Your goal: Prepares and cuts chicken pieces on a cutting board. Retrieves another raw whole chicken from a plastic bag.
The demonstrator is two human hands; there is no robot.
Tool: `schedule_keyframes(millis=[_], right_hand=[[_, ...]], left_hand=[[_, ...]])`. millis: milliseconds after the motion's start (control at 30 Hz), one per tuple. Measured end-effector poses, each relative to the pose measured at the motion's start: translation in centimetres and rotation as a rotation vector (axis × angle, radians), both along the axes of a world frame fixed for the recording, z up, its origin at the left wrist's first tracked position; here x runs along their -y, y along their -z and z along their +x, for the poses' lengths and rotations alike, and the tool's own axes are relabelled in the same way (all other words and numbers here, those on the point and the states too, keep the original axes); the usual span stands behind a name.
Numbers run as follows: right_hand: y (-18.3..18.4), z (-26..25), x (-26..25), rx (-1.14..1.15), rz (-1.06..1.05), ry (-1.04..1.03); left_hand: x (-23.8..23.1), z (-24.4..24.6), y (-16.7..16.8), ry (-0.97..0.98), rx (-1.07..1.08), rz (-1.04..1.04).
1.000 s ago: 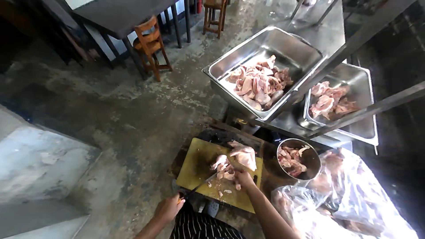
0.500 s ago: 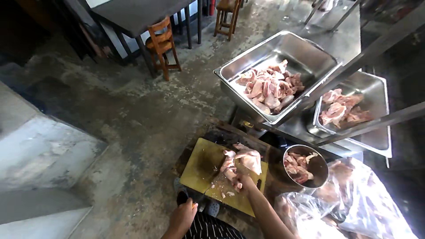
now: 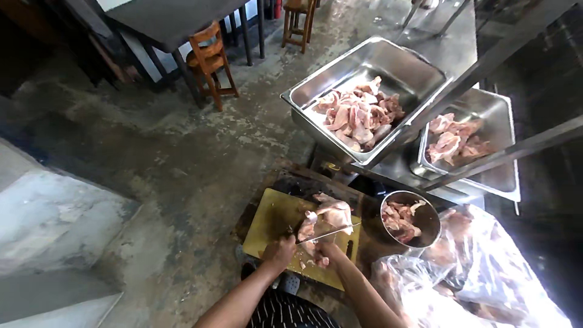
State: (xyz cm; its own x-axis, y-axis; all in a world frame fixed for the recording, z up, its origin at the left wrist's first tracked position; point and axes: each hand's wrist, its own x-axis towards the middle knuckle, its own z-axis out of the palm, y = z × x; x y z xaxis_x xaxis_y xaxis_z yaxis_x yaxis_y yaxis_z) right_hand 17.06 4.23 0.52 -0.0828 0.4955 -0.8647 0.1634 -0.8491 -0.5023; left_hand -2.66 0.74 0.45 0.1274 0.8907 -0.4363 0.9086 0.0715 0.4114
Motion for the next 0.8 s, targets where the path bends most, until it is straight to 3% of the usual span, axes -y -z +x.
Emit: schedule_keyframes(millis=[133,200,267,433,533,700,800], right_hand=[[0.0,0.4,0.3,-0.045,-0.049,0.087],[-0.3,0.9,0.6,-0.148,-0.085,0.144],[-0.7,1.6,0.6,-0.274,-0.143,0.198],[-0.8,3.2,0.1,-0.605,-0.194,0.087],[-1.4,3.6,-0.4,-0.686,-0.194,0.009],[-1.7,4.3,-1.1,-0.424,-0.239,-0.019],[-2.0,4.7,-0.9,-0.343,-0.212,-0.033]], left_hand=[[-0.3,0.0,2.7,0.059,-0.057,0.157],[0.2,-1.4,3.7,0.098,-0.07,0.364],[0.9,-3.0,3.5,0.104,-0.077,0.422],[1.7,-5.6,3.3,0.08,-0.034,0.627],[1.5,-6.4,1.8,0.084,0.064,0.547],[2.7,-6.7,-2.5,-0.088,0.364,0.167],[2.5,-6.5,-4.0,-0.156,0.346,0.086]])
